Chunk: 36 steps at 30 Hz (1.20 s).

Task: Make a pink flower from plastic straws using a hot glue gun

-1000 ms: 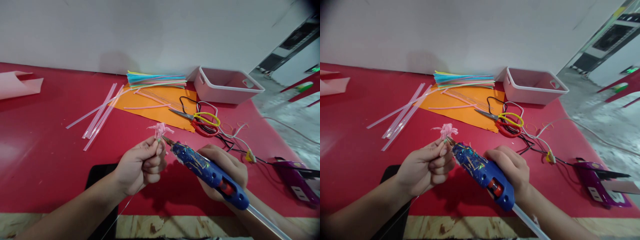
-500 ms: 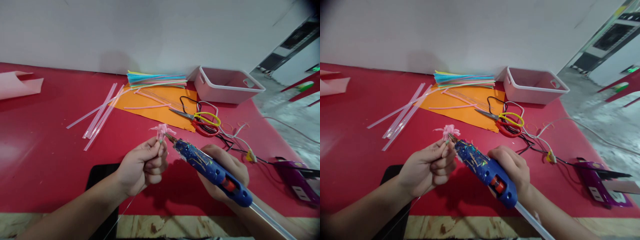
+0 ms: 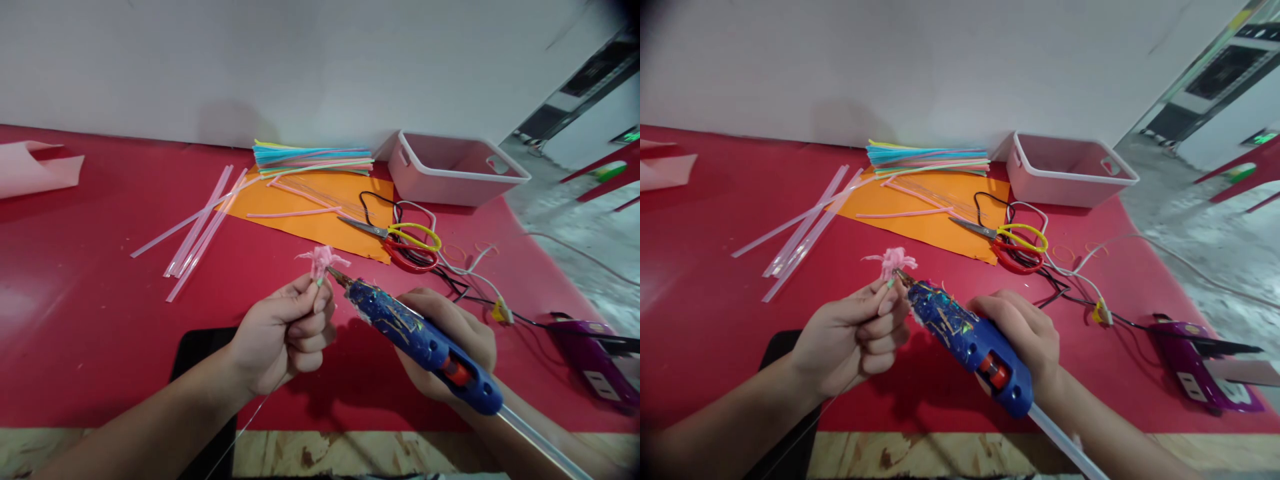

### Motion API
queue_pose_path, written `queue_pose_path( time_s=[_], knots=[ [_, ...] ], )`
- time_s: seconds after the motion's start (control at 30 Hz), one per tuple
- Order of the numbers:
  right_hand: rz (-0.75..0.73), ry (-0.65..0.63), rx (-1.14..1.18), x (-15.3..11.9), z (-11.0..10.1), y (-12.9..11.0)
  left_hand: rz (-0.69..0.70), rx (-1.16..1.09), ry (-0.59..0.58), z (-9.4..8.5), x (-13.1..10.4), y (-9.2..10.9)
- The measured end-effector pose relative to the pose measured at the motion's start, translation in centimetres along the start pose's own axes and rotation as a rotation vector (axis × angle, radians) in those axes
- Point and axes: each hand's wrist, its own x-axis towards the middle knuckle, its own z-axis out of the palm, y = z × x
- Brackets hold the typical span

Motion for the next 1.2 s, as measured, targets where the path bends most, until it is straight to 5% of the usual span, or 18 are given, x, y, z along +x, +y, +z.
queue_pose_path(
  time_s=[0.23,0.4,0.53,0.67,0.77,0.93,1.07,1.2],
  knots=[
    [-0.102,-0.084,-0.071,1.0,-1.1,1.6,0.083,-0.121,-0.052,-0.1,-0.6,1.4],
    [-0.124,-0.486,-0.320,2.5,-2.8,5.3,0.209,-0.194,-0.078,-0.2,-0.9,2.5],
    [-0.041,-0.679,-0.401,3.2,-4.5,7.7,0.282,-0.192,-0.055,-0.2,-0.9,2.7],
    [0.023,-0.583,-0.323,5.4,-5.8,6.4,0.308,-0.161,-0.002,0.0,-0.9,2.7],
    [-0.117,-0.398,-0.207,7.3,-4.1,3.8,0.333,-0.131,0.047,0.1,-0.8,2.8],
    [-0.550,-0.695,-0.109,8.6,2.3,0.7,0.353,-0.115,0.115,0.1,-0.6,2.9],
    [-0.671,-0.774,-0.135,8.5,5.5,0.4,0.306,-0.117,0.118,0.1,-0.4,2.8],
    [-0.694,-0.744,-0.128,8.5,6.1,1.0,0.288,-0.131,0.109,0.0,-0.5,2.7]
  ],
)
